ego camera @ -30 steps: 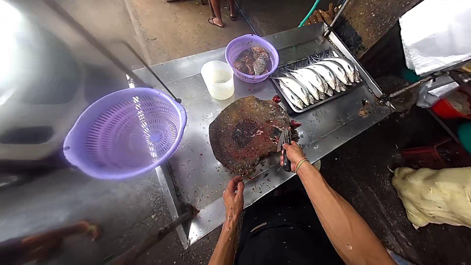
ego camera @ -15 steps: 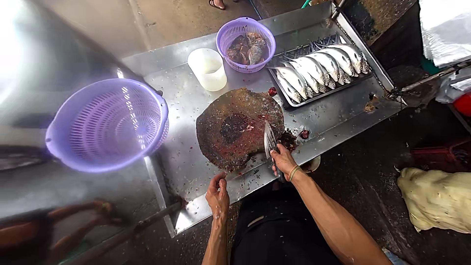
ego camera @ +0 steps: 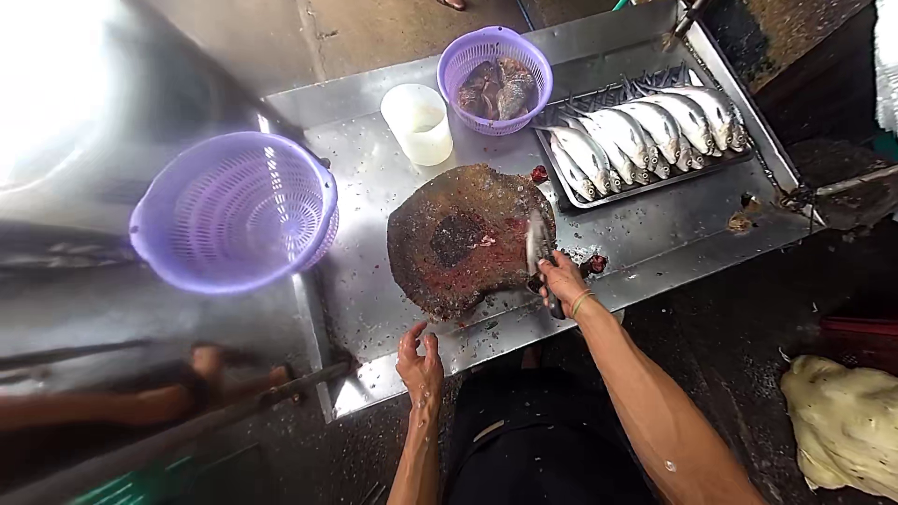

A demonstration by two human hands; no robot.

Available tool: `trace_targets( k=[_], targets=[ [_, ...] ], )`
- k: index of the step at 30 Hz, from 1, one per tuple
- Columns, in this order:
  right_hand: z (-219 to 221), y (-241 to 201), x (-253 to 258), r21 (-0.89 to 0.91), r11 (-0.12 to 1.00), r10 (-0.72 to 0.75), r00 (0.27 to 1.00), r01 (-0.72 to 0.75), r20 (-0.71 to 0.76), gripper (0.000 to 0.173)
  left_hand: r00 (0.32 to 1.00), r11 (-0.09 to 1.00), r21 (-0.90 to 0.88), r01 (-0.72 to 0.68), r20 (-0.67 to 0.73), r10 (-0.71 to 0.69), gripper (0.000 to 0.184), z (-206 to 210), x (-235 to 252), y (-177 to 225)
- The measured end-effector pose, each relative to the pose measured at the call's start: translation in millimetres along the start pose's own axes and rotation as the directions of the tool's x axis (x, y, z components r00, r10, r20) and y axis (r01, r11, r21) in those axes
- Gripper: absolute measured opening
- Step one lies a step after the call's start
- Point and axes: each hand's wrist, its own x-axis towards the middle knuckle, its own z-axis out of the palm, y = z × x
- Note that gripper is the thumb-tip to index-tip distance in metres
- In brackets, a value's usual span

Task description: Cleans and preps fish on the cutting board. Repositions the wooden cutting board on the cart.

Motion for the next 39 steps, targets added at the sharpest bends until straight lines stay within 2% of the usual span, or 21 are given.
trace_targets(
  k=[2,4,5,7,9,11,13,16,20,23,25,27,28,29,30,31,33,34,36,37,39],
  targets=[
    [-32,22,2,-0.072,0.997,-0.038,0.986,0.027,-0.164,0.046,0.999,1.000,-0.025,0.017,-0.051,-0.019,0.037,-3,0,-9],
    [-55,44,-2,-0.212,0.976,-0.102,0.960,0.046,-0.259,0.050,0.994,0.998,-0.045,0.042,-0.100,-0.046,0.037,-9,-2,-20],
    [-57,49,-7,-0.317,0.944,-0.175,0.951,0.089,-0.255,0.051,0.990,0.997,-0.061,0.052,-0.131,-0.060,0.036,-10,-1,-25],
    [-40,49,-25,-0.512,0.828,-0.331,0.937,0.229,-0.115,0.052,0.977,0.992,-0.090,0.089,-0.186,-0.105,0.034,-15,-5,-36],
    [1,47,-47,-0.589,0.689,-0.430,0.892,0.423,0.138,0.054,0.961,0.985,-0.122,0.121,-0.235,-0.148,0.034,-23,-9,-44],
    [55,56,-60,-0.556,0.577,-0.479,0.799,0.598,0.363,0.054,0.940,0.978,-0.154,0.143,-0.288,-0.183,0.035,-35,-14,-46],
    [114,68,-75,-0.560,0.500,-0.438,0.751,0.661,0.494,0.054,0.920,0.973,-0.177,0.150,-0.334,-0.203,0.035,-51,-20,-46],
    [200,76,-83,-0.637,0.457,-0.316,0.783,0.620,0.536,0.051,0.911,0.968,-0.181,0.173,-0.345,-0.227,0.037,-69,-26,-49],
    [291,90,-53,-0.681,0.440,-0.303,0.810,0.586,0.502,0.065,0.916,0.972,-0.149,0.182,-0.334,-0.222,0.038,-82,-33,-56],
    [329,95,-31,-0.680,0.472,-0.265,0.826,0.561,0.498,0.078,0.918,0.974,-0.115,0.193,-0.330,-0.221,0.039,-84,-30,-60],
    [335,98,-25,-0.634,0.494,-0.242,0.795,0.595,0.556,0.080,0.918,0.974,-0.108,0.200,-0.327,-0.225,0.039,-78,-24,-62],
    [313,96,-34,-0.501,0.561,-0.253,0.713,0.659,0.655,0.067,0.921,0.974,-0.113,0.195,-0.322,-0.221,0.041,-69,-15,-62],
    [290,92,-41,-0.393,0.604,-0.311,0.659,0.694,0.685,0.056,0.924,0.976,-0.109,0.191,-0.316,-0.216,0.042,-63,-10,-61],
    [260,87,-47,-0.267,0.625,-0.432,0.609,0.734,0.665,0.043,0.929,0.978,-0.100,0.182,-0.309,-0.204,0.043,-56,-3,-59],
    [224,81,-50,-0.160,0.591,-0.597,0.561,0.791,0.573,0.034,0.935,0.982,-0.087,0.166,-0.301,-0.185,0.046,-46,4,-56],
    [183,73,-46,-0.130,0.516,-0.737,0.517,0.846,0.436,0.030,0.942,0.987,-0.078,0.144,-0.293,-0.161,0.049,-35,12,-52],
    [96,57,-10,-0.276,0.420,-0.871,0.470,0.864,0.146,0.038,0.956,0.992,-0.071,0.105,-0.267,-0.120,0.057,-9,25,-38],
    [54,51,16,-0.374,0.440,-0.872,0.488,0.816,0.041,0.045,0.962,0.992,-0.069,0.101,-0.246,-0.115,0.062,5,30,-30],
    [-6,43,76,-0.456,0.555,-0.810,0.577,0.696,-0.106,0.059,0.968,0.994,-0.045,0.098,-0.228,-0.106,0.074,35,38,-16],
    [-22,43,103,-0.429,0.620,-0.765,0.627,0.657,-0.146,0.064,0.968,0.995,-0.024,0.093,-0.232,-0.096,0.079,50,40,-12],
    [-27,46,143,-0.321,0.689,-0.714,0.685,0.650,-0.146,0.070,0.965,0.996,0.041,0.078,-0.255,-0.065,0.088,79,43,-10]
  ],
)
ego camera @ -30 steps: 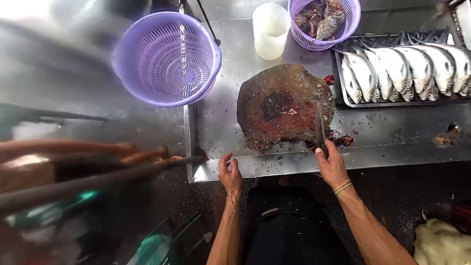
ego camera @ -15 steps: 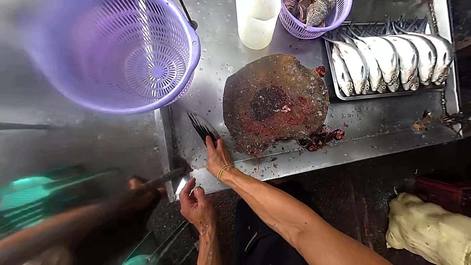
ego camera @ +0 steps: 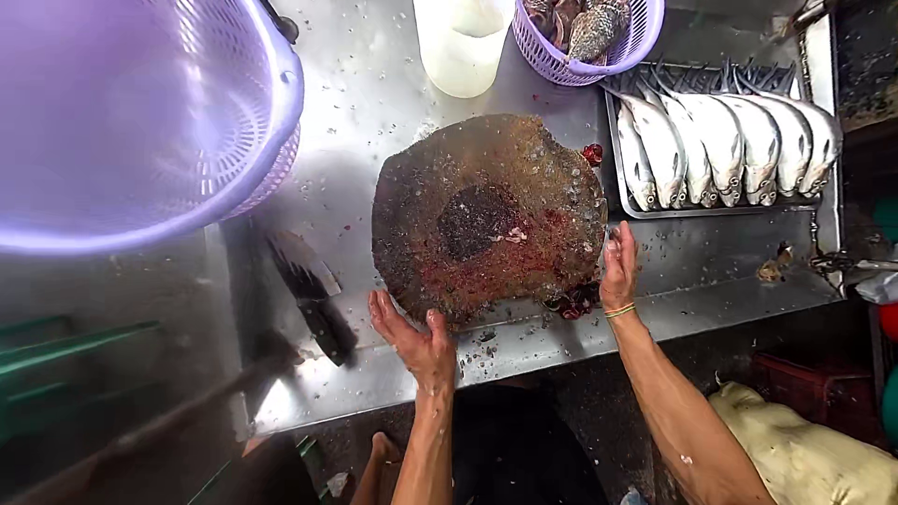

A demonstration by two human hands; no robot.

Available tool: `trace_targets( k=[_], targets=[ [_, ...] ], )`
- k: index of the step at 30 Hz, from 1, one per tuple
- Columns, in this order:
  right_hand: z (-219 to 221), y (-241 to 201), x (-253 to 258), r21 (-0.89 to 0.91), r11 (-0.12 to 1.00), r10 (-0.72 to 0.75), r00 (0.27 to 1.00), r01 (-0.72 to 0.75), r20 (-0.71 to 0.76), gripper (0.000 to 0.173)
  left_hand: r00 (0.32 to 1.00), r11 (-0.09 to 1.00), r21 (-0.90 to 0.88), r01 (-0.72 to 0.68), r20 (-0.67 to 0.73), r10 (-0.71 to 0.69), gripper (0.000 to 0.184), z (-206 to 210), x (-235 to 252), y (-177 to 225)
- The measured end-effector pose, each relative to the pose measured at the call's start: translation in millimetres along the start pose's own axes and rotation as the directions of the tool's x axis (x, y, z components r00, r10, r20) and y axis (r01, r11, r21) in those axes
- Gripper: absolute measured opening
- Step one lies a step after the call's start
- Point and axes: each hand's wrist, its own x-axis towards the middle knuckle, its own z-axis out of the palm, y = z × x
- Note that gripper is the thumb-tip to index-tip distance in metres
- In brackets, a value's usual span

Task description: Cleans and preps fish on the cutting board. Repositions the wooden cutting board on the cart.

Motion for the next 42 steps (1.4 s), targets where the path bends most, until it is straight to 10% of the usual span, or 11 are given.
trace_targets(
  k=[8,14,20,23,30,36,42],
  targets=[
    [62,-18,1,0.340,0.938,0.119,0.984,-0.067,-0.136,0.067,0.971,0.988,0.132,-0.086,-0.211,0.112,0.098,41,14,-20],
    [78,-32,35,0.274,0.959,0.054,0.997,-0.067,0.052,0.065,0.991,0.981,0.186,-0.056,-0.106,0.077,0.094,23,76,-18],
    [45,-9,169,-0.432,0.877,-0.158,0.975,0.212,0.158,0.052,0.988,0.999,-0.028,0.047,-0.144,-0.050,0.084,19,65,-16],
    [55,6,197,-0.628,0.728,-0.062,0.939,0.275,0.340,0.058,0.978,0.957,0.207,0.206,-0.014,-0.207,0.066,4,23,-30],
    [21,50,47,-0.563,0.679,-0.117,0.826,0.472,0.552,0.069,0.904,0.790,0.607,-0.082,0.379,-0.197,0.095,59,-75,-6],
    [-81,87,-14,-0.626,0.766,0.048,0.958,0.145,0.282,0.066,0.820,0.929,0.256,-0.268,0.567,0.080,0.079,153,-119,49],
    [-58,90,-30,-0.613,0.786,0.202,0.970,-0.080,0.133,0.061,0.764,0.963,0.021,-0.267,0.614,0.198,0.068,198,-137,84]
  ],
)
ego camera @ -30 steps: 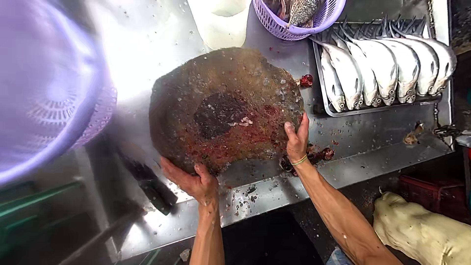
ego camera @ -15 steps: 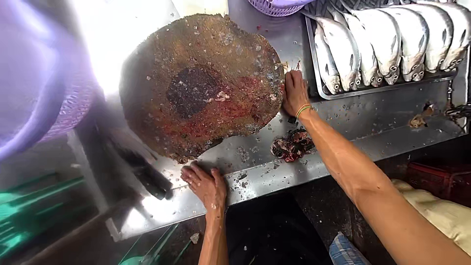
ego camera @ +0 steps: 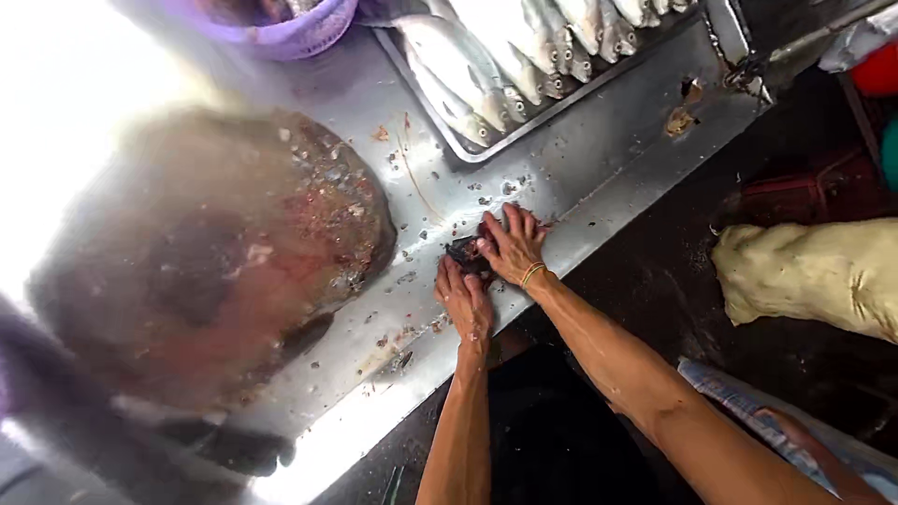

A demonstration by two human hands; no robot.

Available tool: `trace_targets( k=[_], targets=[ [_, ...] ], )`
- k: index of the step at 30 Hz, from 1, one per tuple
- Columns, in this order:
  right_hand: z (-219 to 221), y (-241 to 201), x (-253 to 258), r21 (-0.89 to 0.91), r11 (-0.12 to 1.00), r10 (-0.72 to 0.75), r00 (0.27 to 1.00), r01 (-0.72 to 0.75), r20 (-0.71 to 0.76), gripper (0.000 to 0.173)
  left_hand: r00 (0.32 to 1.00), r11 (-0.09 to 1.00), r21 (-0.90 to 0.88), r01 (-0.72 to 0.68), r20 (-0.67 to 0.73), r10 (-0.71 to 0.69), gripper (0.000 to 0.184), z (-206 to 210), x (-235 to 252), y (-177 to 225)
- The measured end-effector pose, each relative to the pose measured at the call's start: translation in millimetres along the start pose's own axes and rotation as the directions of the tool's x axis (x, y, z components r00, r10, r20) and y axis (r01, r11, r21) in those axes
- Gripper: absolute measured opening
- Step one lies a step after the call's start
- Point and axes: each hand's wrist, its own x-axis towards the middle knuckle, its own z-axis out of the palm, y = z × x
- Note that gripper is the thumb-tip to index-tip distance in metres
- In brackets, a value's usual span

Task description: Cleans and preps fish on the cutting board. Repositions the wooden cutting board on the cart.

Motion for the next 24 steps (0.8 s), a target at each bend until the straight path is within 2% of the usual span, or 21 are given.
trace_targets(
  k=[2,4,7,8,11,12,13,16,19,21,24],
  targets=[
    [2,-12,-18,0.092,0.995,-0.050,0.996,0.044,0.067,0.054,0.999,0.998,-0.036,0.047,0.023,-0.046,0.068,0,-1,2],
    [0,-26,-29,0.205,0.979,-0.050,0.986,0.017,0.160,0.050,0.999,0.991,-0.128,0.046,0.034,-0.042,0.069,4,0,2],
    [7,-41,-37,0.448,0.887,0.035,0.984,-0.112,0.176,0.053,0.995,0.886,-0.452,0.102,0.036,-0.096,0.060,11,-1,12],
    [12,-43,-37,0.539,0.833,0.055,0.988,-0.126,0.145,0.053,0.988,0.819,-0.554,0.147,0.051,-0.143,0.056,11,-1,19],
    [13,-42,-35,0.768,0.627,0.072,0.991,-0.130,0.109,0.046,0.924,0.520,-0.799,0.301,0.111,-0.365,0.044,14,2,43],
    [10,-39,-35,0.837,0.532,0.085,0.992,-0.127,0.097,0.042,0.911,0.477,-0.824,0.307,0.110,-0.396,0.040,14,4,48],
    [5,-36,-35,0.897,0.424,0.103,0.990,-0.127,0.091,0.038,0.918,0.485,-0.826,0.287,0.094,-0.384,0.040,15,5,51],
    [-21,-29,-45,0.984,0.141,0.187,0.979,-0.110,0.082,0.032,0.983,0.694,-0.712,0.112,-0.022,-0.181,0.044,11,1,66],
    [-60,-22,-65,0.998,-0.041,0.287,0.957,0.050,-0.036,0.029,0.997,0.798,-0.598,-0.075,-0.067,0.043,0.043,1,-16,111],
    [-92,-11,-85,0.981,-0.098,0.355,0.927,0.165,-0.121,0.027,0.981,0.795,-0.580,-0.179,-0.049,0.185,0.042,-3,-34,145],
    [-125,21,-117,0.958,-0.059,0.480,0.849,0.282,-0.220,0.027,0.932,0.740,-0.636,-0.219,0.087,0.351,0.041,7,-61,184]
  ],
)
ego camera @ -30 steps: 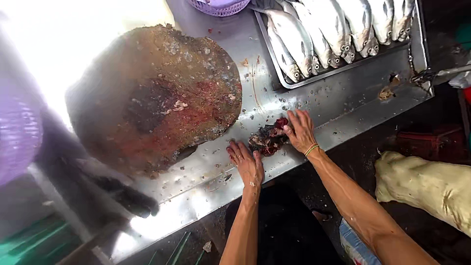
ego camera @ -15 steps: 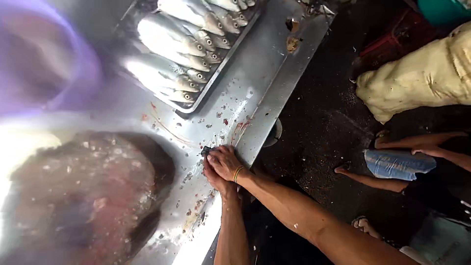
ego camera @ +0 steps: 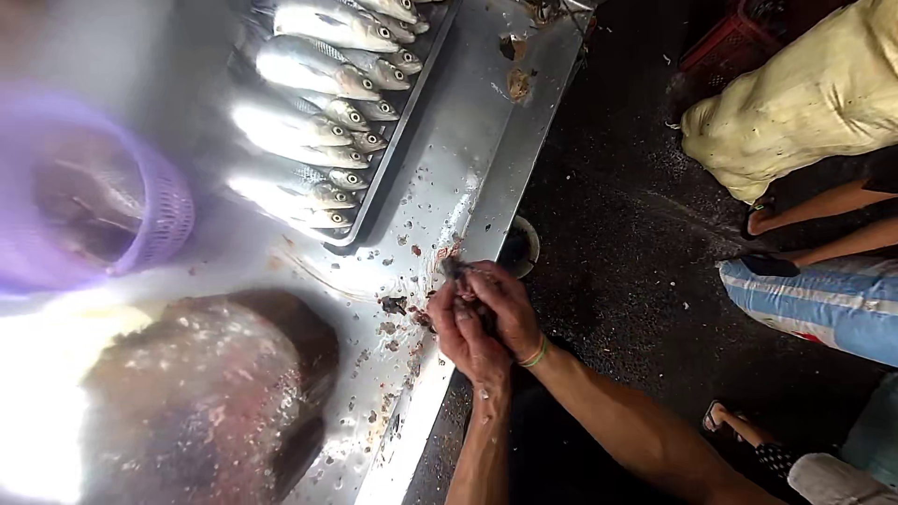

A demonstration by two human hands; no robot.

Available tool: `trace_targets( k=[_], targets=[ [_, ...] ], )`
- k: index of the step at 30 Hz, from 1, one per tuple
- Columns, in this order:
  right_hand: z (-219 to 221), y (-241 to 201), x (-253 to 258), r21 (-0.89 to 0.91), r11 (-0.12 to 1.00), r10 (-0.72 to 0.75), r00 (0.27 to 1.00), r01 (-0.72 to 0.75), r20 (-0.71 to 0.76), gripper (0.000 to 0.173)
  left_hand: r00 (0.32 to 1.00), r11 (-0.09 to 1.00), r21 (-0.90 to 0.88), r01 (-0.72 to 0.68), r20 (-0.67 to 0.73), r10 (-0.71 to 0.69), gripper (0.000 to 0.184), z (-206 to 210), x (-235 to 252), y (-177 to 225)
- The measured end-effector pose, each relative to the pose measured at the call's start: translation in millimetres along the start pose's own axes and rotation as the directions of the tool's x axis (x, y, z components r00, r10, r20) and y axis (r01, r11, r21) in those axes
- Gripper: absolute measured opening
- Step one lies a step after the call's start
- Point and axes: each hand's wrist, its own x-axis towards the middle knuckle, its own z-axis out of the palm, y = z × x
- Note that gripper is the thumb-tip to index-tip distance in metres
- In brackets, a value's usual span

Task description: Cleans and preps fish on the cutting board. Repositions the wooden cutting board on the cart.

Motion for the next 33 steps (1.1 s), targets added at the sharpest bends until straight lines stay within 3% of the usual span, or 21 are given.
trace_targets(
  k=[2,5,7,9,11,12,14,16,18,20,21,23,24,26,30,31,33],
  targets=[
    [-34,-8,1,-0.093,0.992,-0.094,0.988,0.083,-0.122,0.028,0.988,0.999,0.030,0.034,0.153,-0.038,0.045,29,-6,-1],
    [-89,28,23,-0.287,0.947,-0.229,0.930,0.145,-0.286,0.031,0.903,0.985,0.168,0.042,0.415,-0.109,0.049,61,-2,-38],
    [-120,74,52,-0.284,0.959,-0.122,0.918,0.010,-0.378,0.032,0.858,0.967,0.254,0.012,0.494,-0.141,0.053,59,13,-64],
    [-150,113,77,-0.219,0.928,0.173,0.870,-0.300,-0.461,0.039,0.874,0.949,0.315,-0.009,0.464,-0.146,0.052,29,29,-66],
    [-165,120,93,-0.267,0.829,0.321,0.810,-0.491,-0.491,0.046,0.924,0.922,0.387,0.012,0.348,-0.158,0.049,-23,44,-61],
    [-164,111,95,-0.283,0.814,0.333,0.806,-0.508,-0.489,0.047,0.951,0.908,0.414,0.060,0.252,-0.177,0.048,-55,46,-63],
    [-145,88,93,-0.361,0.848,0.201,0.865,-0.389,-0.460,0.043,0.969,0.873,0.437,0.216,0.015,-0.248,0.048,-123,41,-70],
    [-110,62,84,-0.534,0.837,-0.026,0.967,-0.118,-0.255,0.039,0.925,0.807,0.453,0.379,-0.220,-0.310,0.048,-188,19,-79],
    [-64,50,77,-0.691,0.696,-0.129,0.981,0.195,0.147,0.040,0.820,0.651,0.506,0.566,-0.426,-0.382,0.051,-244,-20,-83],
    [-11,61,81,-0.739,0.511,-0.033,0.869,0.439,0.493,0.044,0.685,0.420,0.541,0.729,-0.573,-0.451,0.057,-285,-65,-81],
    [14,76,84,-0.735,0.431,0.042,0.802,0.524,0.596,0.045,0.608,0.294,0.537,0.791,-0.635,-0.477,0.062,-297,-87,-81],
    [53,115,86,-0.734,0.273,0.243,0.693,0.622,0.678,0.048,0.460,0.103,0.482,0.870,-0.720,-0.520,0.069,-302,-120,-82],
    [66,132,83,-0.725,0.208,0.335,0.649,0.656,0.683,0.051,0.425,0.063,0.466,0.882,-0.731,-0.534,0.069,-296,-128,-83],
    [80,157,64,-0.669,0.118,0.469,0.553,0.733,0.689,0.054,0.479,0.088,0.522,0.848,-0.685,-0.549,0.067,-271,-129,-87],
    [61,153,20,-0.494,0.154,0.696,0.261,0.856,0.669,0.053,0.722,0.350,0.665,0.660,-0.431,-0.542,0.066,-199,-93,-100],
    [55,145,16,-0.477,0.162,0.734,0.218,0.864,0.643,0.049,0.757,0.438,0.649,0.622,-0.354,-0.550,0.062,-181,-81,-97],
    [57,127,18,-0.483,0.147,0.758,0.215,0.863,0.616,0.041,0.777,0.616,0.499,0.610,-0.221,-0.590,0.058,-158,-54,-86]
  ],
)
